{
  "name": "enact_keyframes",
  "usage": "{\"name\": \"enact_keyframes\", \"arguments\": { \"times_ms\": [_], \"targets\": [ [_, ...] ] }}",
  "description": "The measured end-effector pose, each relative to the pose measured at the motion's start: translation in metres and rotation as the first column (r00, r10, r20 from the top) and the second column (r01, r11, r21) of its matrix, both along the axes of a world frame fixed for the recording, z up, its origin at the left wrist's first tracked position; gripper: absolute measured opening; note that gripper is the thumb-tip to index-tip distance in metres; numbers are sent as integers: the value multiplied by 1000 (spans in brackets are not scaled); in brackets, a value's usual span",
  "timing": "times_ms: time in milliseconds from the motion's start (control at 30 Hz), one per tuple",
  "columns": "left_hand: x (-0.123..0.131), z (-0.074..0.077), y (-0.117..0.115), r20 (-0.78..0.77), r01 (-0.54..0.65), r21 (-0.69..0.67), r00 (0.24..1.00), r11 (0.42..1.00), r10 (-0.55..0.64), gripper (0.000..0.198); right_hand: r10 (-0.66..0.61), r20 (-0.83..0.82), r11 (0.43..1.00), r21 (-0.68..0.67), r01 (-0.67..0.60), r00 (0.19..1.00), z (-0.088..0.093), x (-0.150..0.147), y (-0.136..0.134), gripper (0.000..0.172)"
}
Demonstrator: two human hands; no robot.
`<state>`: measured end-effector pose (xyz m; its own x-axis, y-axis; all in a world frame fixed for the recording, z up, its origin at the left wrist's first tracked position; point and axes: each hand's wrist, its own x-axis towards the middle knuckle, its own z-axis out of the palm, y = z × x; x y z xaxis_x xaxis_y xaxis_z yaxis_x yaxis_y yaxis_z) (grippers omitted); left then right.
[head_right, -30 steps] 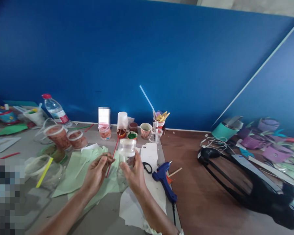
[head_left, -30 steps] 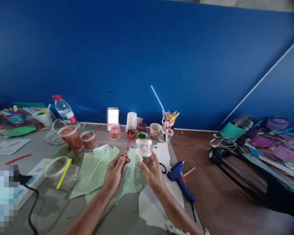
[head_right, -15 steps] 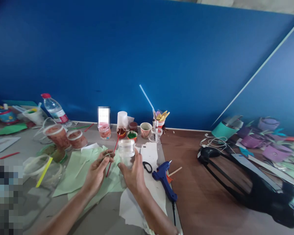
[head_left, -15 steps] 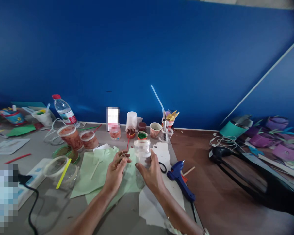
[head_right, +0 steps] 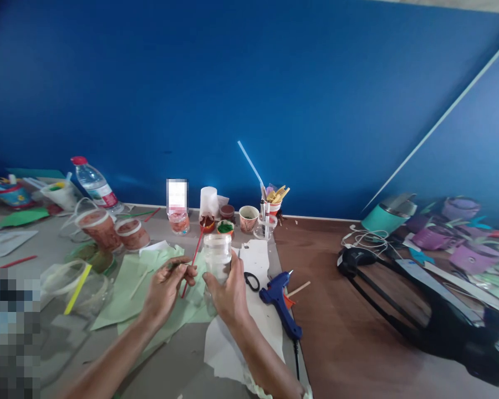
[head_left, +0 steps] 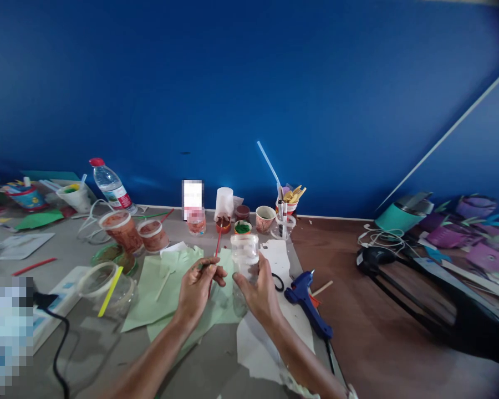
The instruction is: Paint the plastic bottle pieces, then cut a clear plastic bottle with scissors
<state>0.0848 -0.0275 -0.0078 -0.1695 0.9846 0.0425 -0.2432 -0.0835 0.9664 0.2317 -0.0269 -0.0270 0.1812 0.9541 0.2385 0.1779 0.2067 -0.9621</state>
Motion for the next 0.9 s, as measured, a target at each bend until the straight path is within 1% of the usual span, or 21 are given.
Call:
{"name": "enact_keyframes", "arguments": {
  "times_ms": [67,167,233,300,333,367,400,467,533,633,700,767,833,900],
  "targets": [
    [-1,-3,0,-19,18,25,1000,1000,-17,35,4,-37,1000,-3,-4,999,1,0,1,58],
    [-1,-2,-5,-53,89,101,995,991,-84,42,4,-113,999,-44,-9,994,7,2,4,48],
    [2,1,-12,-143,149,195,982,969,-123,37,10,-166,997,-71,-22,986,11,4,6,41],
    [6,1,-21,-232,221,250,959,943,-163,26,20,-229,996,-78,-39,973,14,6,7,36],
    [9,0,-26,-239,258,249,950,933,-199,22,18,-255,995,-86,-41,967,15,7,8,34],
    [12,-1,-32,-214,302,212,942,929,-258,24,5,-273,995,-98,-32,962,16,8,8,32],
    [15,-3,-36,-166,338,182,936,923,-310,30,-13,-277,993,-113,-19,961,16,8,8,30],
    [21,-6,-44,-111,437,134,898,889,-425,40,-45,-259,990,-139,9,965,18,8,7,27],
    [25,-7,-48,-145,511,129,857,850,-494,38,-54,-244,988,-151,17,968,19,7,6,25],
    [28,-4,-48,-297,560,139,810,817,-505,18,-63,-244,985,-173,21,968,21,5,6,23],
    [28,-1,-46,-355,568,152,795,809,-491,18,-66,-250,983,-184,19,966,20,5,6,23],
    [28,1,-45,-348,570,165,797,805,-493,20,-60,-258,983,-181,12,964,19,4,6,23],
    [29,2,-43,-352,558,169,804,812,-479,19,-50,-275,985,-172,2,960,18,4,6,25],
    [30,1,-43,-397,531,179,809,828,-433,17,-46,-296,986,-166,-4,954,18,4,6,25]
  ]
}}
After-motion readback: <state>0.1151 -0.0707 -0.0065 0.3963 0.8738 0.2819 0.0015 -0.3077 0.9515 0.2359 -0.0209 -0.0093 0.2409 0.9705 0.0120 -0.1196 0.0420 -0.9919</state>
